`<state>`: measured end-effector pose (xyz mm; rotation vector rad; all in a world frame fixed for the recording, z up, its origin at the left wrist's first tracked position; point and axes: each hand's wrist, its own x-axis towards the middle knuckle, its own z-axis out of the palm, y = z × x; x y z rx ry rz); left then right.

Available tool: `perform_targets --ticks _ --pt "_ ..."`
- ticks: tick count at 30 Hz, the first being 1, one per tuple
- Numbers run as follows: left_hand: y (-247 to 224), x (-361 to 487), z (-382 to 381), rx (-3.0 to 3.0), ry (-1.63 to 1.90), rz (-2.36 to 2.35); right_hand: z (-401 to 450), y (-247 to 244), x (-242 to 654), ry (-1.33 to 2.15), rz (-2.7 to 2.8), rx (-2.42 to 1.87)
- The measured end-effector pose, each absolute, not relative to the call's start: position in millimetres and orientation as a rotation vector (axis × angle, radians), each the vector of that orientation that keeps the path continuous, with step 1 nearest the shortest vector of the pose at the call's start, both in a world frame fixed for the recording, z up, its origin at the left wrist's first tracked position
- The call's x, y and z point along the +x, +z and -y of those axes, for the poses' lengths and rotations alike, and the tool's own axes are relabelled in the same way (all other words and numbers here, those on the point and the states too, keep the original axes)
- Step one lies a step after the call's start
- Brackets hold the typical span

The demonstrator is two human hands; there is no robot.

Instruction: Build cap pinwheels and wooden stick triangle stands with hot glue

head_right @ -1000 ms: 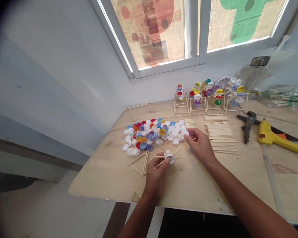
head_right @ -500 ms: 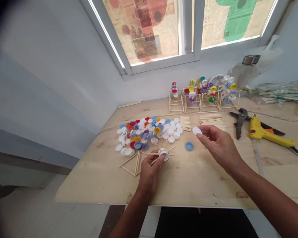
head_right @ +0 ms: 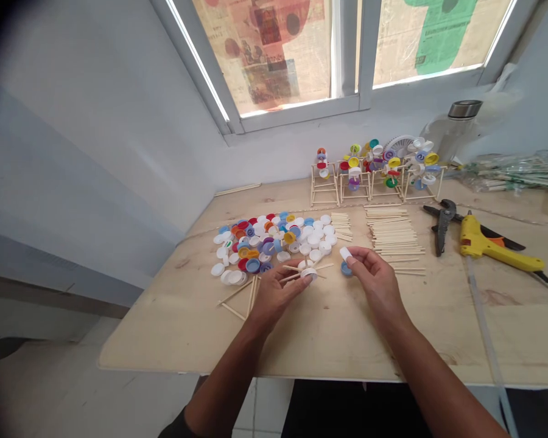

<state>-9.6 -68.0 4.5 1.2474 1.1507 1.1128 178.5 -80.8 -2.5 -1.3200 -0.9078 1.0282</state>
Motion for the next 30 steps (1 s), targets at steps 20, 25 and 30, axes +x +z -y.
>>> perform_targets --ticks 20,25,30 --pt "3 6 42 1.088 0.984 -1.088 75 -14 195 0.737 1.198 -1.554" --pt "3 2 43 1.087 0.976 -1.081 80 -8 193 0.698 1.341 -1.626" --pt "3 2 44 1.089 0.974 -1.065 82 -10 192 0.669 1.415 -1.607"
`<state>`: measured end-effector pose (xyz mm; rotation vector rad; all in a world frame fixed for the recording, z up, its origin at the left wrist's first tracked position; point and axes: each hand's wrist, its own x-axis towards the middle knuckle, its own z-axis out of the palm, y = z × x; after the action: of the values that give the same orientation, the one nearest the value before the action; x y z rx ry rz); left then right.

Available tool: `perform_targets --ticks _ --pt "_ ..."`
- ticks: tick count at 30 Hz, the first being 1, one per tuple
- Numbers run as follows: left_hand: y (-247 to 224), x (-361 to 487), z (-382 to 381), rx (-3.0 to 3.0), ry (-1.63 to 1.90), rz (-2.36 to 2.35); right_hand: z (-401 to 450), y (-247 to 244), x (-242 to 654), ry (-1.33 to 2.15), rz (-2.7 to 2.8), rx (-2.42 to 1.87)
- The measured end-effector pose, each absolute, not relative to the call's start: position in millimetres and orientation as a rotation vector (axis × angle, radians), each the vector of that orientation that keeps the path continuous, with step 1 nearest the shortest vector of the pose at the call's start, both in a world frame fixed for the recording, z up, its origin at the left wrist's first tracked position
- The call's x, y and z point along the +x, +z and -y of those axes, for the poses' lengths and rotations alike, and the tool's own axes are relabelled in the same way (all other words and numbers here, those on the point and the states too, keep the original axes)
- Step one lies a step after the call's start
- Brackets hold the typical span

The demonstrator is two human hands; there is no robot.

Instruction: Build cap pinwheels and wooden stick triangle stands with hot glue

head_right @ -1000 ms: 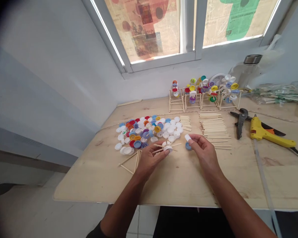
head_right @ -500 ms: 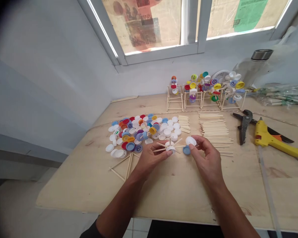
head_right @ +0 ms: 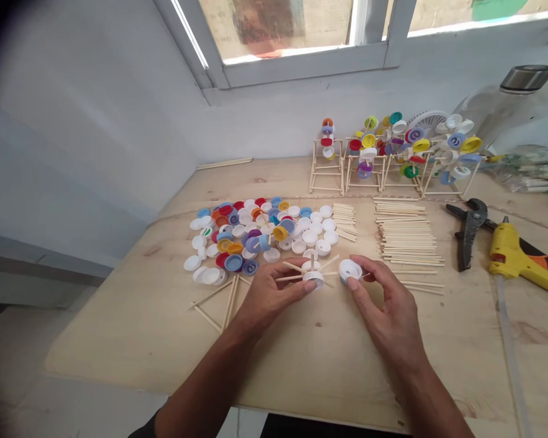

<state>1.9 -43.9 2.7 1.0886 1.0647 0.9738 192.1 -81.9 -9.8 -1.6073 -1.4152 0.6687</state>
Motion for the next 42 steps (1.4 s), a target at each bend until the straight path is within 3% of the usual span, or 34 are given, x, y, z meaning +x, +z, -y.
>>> perform_targets --ticks 23,32,42 --pt "0.8 -3.0 41.8 1.124 0.913 -1.065 83.2 -6.2 189.6 0.451 1.667 -1.485" --pt "5.5 0.3 42.6 1.158 0.91 -1.058 84.6 -8.8 189.1 0.63 1.43 -1.607" --pt "4.3 3.1 44.4 1.129 0.89 -1.055 85.2 -2.9 184.9 0.57 1.367 -1.683"
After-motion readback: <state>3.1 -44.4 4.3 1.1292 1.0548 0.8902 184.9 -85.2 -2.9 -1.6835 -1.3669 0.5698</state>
